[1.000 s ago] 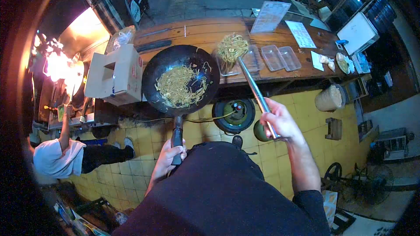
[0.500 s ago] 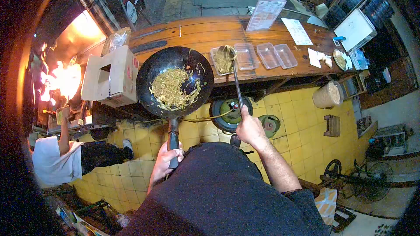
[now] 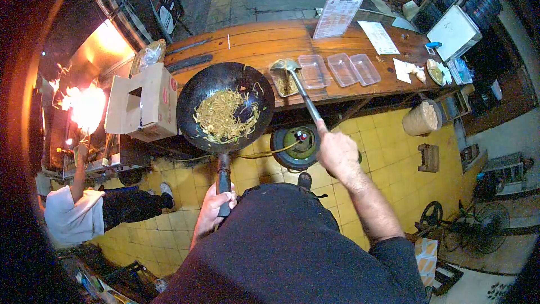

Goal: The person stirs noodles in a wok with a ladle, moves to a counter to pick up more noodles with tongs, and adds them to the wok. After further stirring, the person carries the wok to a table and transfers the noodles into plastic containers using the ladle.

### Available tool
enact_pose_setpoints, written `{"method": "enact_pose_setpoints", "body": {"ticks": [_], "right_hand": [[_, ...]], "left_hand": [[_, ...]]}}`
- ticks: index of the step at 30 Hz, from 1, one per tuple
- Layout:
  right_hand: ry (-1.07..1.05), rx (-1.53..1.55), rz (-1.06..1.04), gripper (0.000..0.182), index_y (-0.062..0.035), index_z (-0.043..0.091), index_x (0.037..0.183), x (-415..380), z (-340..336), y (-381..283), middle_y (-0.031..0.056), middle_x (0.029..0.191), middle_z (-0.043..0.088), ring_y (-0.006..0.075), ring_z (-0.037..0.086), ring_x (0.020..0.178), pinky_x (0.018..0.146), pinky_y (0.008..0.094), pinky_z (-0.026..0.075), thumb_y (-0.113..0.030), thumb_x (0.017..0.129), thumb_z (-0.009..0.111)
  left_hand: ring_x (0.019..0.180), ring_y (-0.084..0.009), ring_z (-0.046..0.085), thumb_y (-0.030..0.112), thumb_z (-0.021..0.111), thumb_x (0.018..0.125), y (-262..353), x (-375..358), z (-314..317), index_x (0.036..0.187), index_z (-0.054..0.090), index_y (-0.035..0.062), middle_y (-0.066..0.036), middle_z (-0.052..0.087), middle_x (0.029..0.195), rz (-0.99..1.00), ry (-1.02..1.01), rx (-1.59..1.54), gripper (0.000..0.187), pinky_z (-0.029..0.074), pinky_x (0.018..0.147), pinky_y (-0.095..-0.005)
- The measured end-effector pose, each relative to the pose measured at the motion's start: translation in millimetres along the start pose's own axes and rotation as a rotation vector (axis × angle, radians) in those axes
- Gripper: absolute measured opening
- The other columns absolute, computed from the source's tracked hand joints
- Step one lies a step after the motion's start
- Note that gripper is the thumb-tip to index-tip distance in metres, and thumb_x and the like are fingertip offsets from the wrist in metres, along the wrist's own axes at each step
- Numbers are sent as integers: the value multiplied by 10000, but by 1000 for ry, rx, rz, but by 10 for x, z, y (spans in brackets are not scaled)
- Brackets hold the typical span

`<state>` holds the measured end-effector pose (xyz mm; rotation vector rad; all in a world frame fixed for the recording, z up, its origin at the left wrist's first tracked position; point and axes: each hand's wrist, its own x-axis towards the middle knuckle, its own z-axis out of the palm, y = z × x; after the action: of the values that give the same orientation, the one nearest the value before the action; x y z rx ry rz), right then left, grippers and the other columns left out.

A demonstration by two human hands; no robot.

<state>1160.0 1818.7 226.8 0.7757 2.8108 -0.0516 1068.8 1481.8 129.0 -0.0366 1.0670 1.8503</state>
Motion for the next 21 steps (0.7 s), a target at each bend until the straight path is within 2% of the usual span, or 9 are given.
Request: {"method": "enact_pose_setpoints", "body": {"ticks": [2,8,10,12,13,17,21], "right_hand": [[-43,-50,-13,604,-138,453,1371,16,-267,73,163,829,649,312,670,762,674,418,555,-101,780,572],[149,-225,-92,491,-136,509,1315,39,-590,307,144,830,614,304,663,723,631,417,550,-96,827,552],[116,-268,-71,440,-162,527,1296,35,-689,326,122,847,591,280,651,756,646,409,543,-113,858,538],[161,-458,-161,390,-192,542,1270,46,-722,409,99,891,570,250,629,819,685,383,526,-134,885,518],[135,-512,-153,387,-219,537,1277,60,-746,418,79,912,546,230,605,869,721,361,503,-134,902,495],[147,-548,-194,442,-232,500,1334,109,-795,466,84,914,547,237,607,863,713,376,497,-139,902,498],[194,-517,-212,437,-232,511,1324,108,-800,532,86,918,548,239,607,860,711,379,498,-140,896,505]], "left_hand": [[624,-149,576,27,596,834,7,-8,1,1073,440,39,-70,557,780,-8,-5,-2,286,477,574,-281],[632,-147,577,34,604,841,30,-14,-16,1068,447,42,-66,556,787,2,-27,19,276,485,591,-278],[633,-146,575,40,609,842,38,-15,-6,1065,450,45,-66,557,788,-6,-15,21,274,485,591,-276],[631,-146,573,44,610,843,27,-11,-4,1066,450,44,-67,556,788,-2,-21,14,274,485,594,-277],[629,-146,570,49,612,844,25,-10,-1,1066,451,44,-68,556,788,0,-25,9,275,485,596,-279],[626,-147,566,53,607,844,28,-32,9,1061,453,39,-70,556,785,2,-33,10,267,481,598,-284],[624,-150,565,44,605,831,24,-19,-17,1053,451,35,-70,555,780,21,-48,36,271,474,594,-287]]}}
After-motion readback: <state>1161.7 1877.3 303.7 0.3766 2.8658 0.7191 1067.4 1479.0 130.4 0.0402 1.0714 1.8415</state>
